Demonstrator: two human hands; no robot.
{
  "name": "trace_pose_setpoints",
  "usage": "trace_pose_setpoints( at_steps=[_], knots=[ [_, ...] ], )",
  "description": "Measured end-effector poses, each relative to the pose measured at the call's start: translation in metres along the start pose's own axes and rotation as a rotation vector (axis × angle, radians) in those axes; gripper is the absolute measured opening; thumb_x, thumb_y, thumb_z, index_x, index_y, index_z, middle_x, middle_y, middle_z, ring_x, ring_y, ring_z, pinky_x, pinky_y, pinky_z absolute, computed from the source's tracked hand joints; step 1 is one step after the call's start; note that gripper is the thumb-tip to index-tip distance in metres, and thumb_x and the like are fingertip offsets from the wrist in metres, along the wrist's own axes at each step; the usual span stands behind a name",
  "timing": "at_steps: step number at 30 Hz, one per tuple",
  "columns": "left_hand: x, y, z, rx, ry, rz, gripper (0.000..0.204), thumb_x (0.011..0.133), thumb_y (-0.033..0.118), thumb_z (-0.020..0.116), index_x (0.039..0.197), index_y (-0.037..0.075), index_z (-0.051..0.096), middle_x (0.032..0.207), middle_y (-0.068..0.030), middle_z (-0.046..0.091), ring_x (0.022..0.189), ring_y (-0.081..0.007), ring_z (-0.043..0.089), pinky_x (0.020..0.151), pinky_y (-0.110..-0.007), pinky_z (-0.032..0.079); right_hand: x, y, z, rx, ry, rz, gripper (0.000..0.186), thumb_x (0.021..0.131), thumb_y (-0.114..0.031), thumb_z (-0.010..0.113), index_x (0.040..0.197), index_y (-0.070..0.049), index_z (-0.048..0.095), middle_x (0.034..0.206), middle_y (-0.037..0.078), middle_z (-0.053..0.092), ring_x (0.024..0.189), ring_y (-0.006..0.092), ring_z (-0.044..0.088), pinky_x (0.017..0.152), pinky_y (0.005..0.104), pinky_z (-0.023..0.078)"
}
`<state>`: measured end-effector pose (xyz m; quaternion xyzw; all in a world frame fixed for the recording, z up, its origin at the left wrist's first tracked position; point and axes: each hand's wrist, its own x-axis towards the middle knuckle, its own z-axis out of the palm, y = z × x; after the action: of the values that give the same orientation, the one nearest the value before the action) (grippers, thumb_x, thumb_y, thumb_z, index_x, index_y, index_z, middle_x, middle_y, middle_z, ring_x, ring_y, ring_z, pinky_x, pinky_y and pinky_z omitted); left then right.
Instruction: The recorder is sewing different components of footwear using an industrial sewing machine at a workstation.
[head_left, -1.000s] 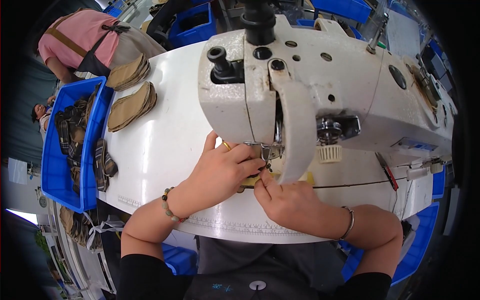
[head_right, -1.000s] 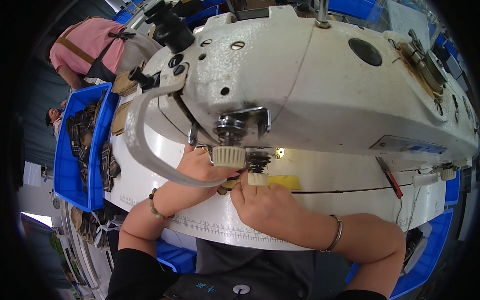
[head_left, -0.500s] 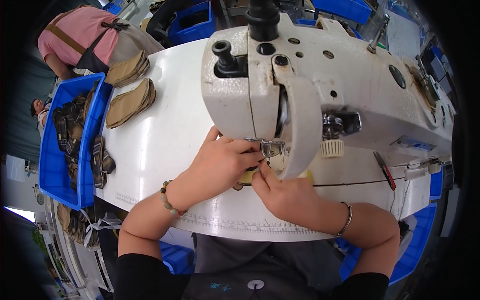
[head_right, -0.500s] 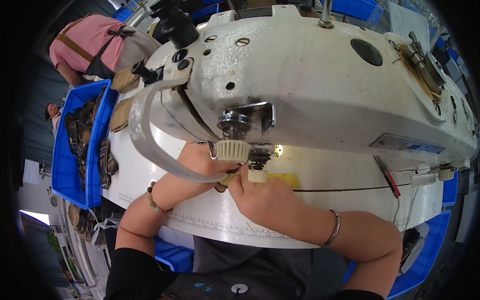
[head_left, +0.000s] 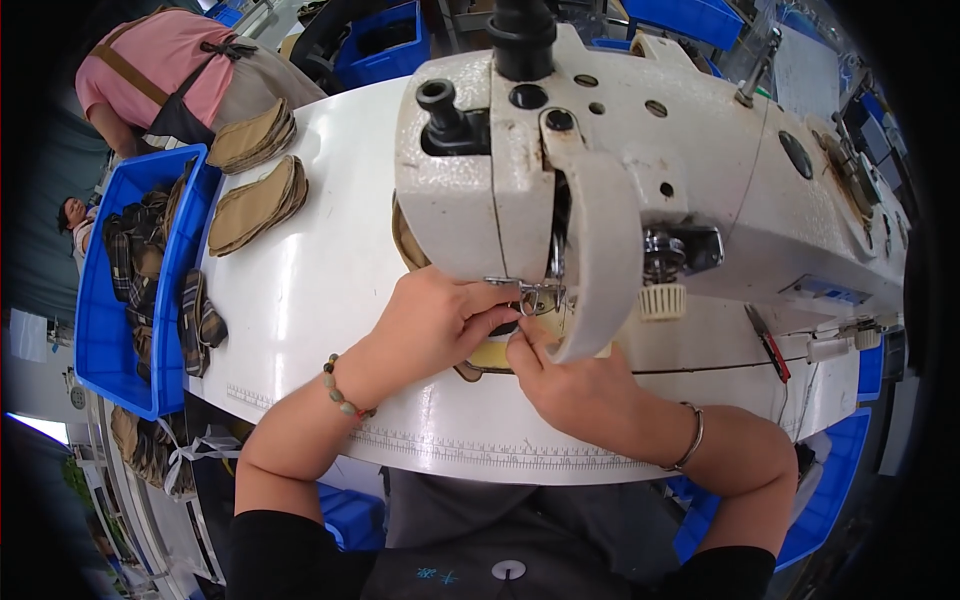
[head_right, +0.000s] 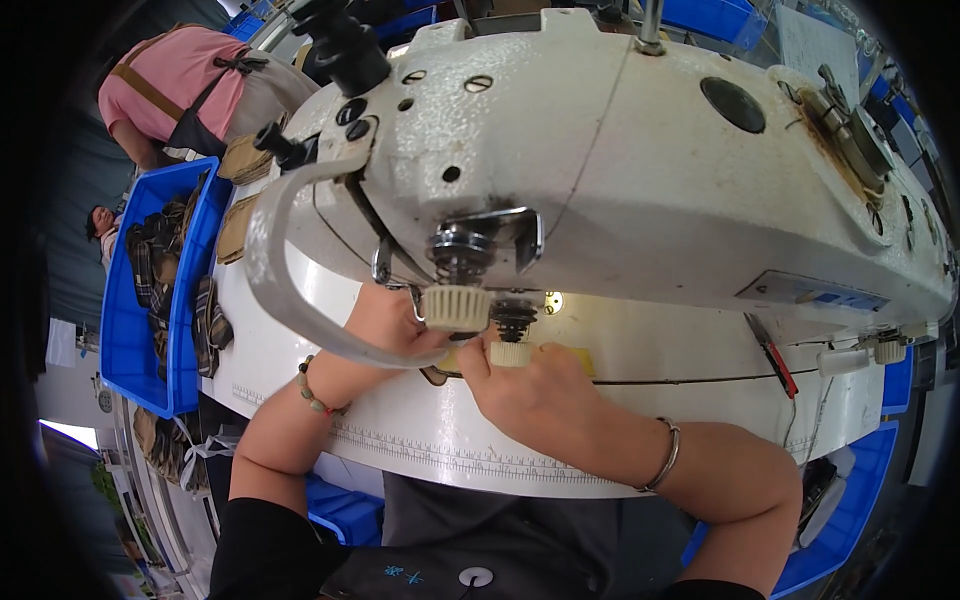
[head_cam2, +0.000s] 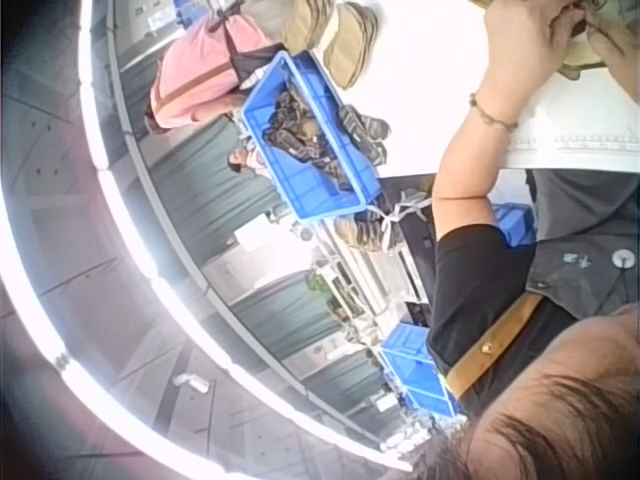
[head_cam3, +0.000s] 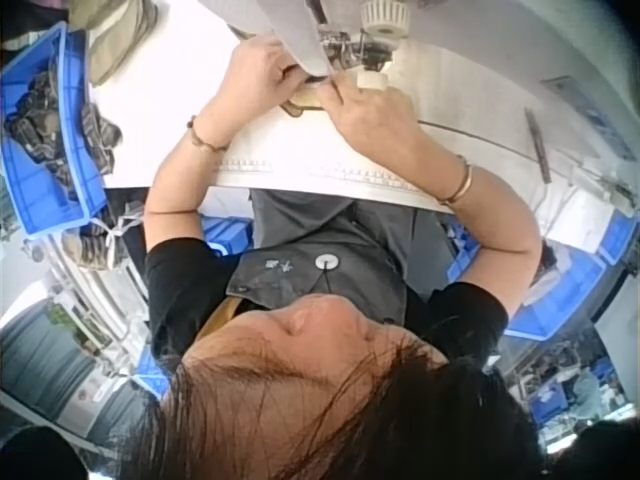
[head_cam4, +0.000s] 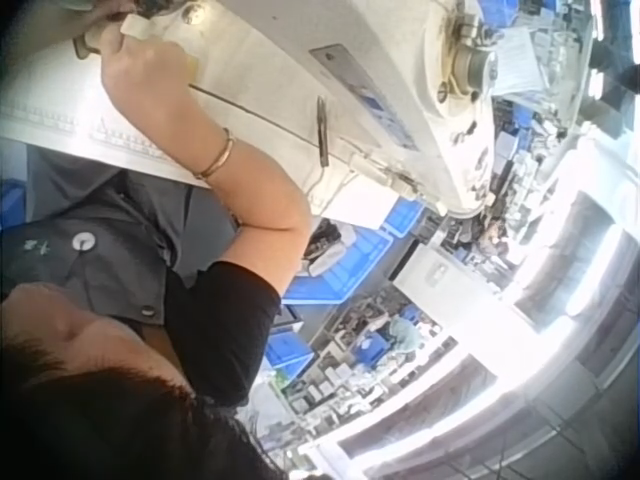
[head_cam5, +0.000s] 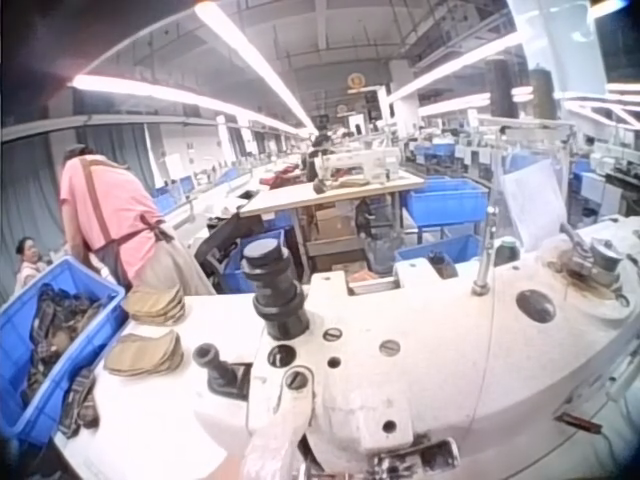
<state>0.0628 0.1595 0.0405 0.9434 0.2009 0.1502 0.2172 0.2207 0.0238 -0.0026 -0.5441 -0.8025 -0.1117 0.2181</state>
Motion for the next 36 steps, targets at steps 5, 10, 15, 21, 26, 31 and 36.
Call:
trace_pose_setpoints(
  at_steps=[5,10,15,21,26,31,36],
  knots=[
    [0.002,-0.001,0.001,0.052,0.017,0.111,0.02,0.08,0.011,0.072,0.099,0.01,0.076,0.077,-0.0086,0.07,0.068,-0.0283,0.067,0.059,-0.037,0.052,0.0,0.0,0.0,0.003,0.017,-0.001,0.029,0.08,-0.012,0.063,0.104,0.004,0.062,0.044,-0.004,0.045,0.035,0.0093,0.047,0.039,0.0282,0.037],
    [0.003,0.0,0.002,-0.036,0.041,0.096,0.021,0.079,0.007,0.07,0.099,0.01,0.076,0.081,-0.0102,0.072,0.069,-0.0289,0.068,0.062,-0.038,0.054,0.0,0.0,0.0,-0.001,0.013,0.002,0.027,0.079,-0.011,0.063,0.102,0.003,0.063,0.045,-0.003,0.046,0.036,0.0104,0.048,0.039,0.028,0.038],
    [0.002,-0.002,0.001,-0.119,-0.007,0.049,0.024,0.078,0.003,0.069,0.099,0.009,0.077,0.084,-0.0116,0.073,0.071,-0.0296,0.068,0.064,-0.037,0.055,0.001,0.0,0.002,0.024,-0.011,0.015,0.027,0.078,-0.009,0.064,0.102,0.002,0.063,0.047,-0.001,0.049,0.038,0.0124,0.052,0.039,0.0292,0.041],
    [0.004,0.0,0.001,-0.076,-0.004,0.011,0.021,0.077,0.002,0.068,0.096,0.007,0.076,0.077,-0.0113,0.071,0.07,-0.0306,0.068,0.063,-0.038,0.054,0.004,0.003,0.001,0.018,-0.022,0.042,0.028,0.076,-0.008,0.065,0.103,0.001,0.063,0.054,0.001,0.055,0.045,0.0148,0.058,0.04,0.0307,0.043],
    [0.002,-0.006,0.008,-0.044,0.049,0.037,0.014,0.077,0.003,0.068,0.089,0.008,0.074,0.071,-0.0112,0.068,0.066,-0.0323,0.066,0.059,-0.04,0.052,0.005,0.003,0.0,-0.028,-0.055,0.046,0.029,0.075,-0.007,0.065,0.103,0.0,0.063,0.056,0.002,0.055,0.047,0.0167,0.06,0.041,0.031,0.044],
    [0.002,-0.004,0.012,-0.019,0.091,0.057,0.009,0.077,0.005,0.068,0.085,0.008,0.072,0.068,-0.0115,0.066,0.063,-0.0326,0.064,0.056,-0.041,0.051,0.004,0.004,0.0,-0.038,-0.026,0.044,0.031,0.075,-0.007,0.065,0.104,0.0,0.063,0.057,0.001,0.055,0.047,0.0177,0.059,0.042,0.0319,0.045],
    [0.001,-0.002,0.01,-0.002,0.09,0.097,0.011,0.077,0.008,0.07,0.088,0.007,0.072,0.065,-0.0104,0.064,0.058,-0.0312,0.064,0.054,-0.041,0.051,0.001,0.004,-0.001,-0.072,-0.057,0.04,0.031,0.076,-0.008,0.065,0.105,0.0,0.063,0.06,0.003,0.059,0.049,0.0191,0.061,0.044,0.0351,0.047]
  ],
)
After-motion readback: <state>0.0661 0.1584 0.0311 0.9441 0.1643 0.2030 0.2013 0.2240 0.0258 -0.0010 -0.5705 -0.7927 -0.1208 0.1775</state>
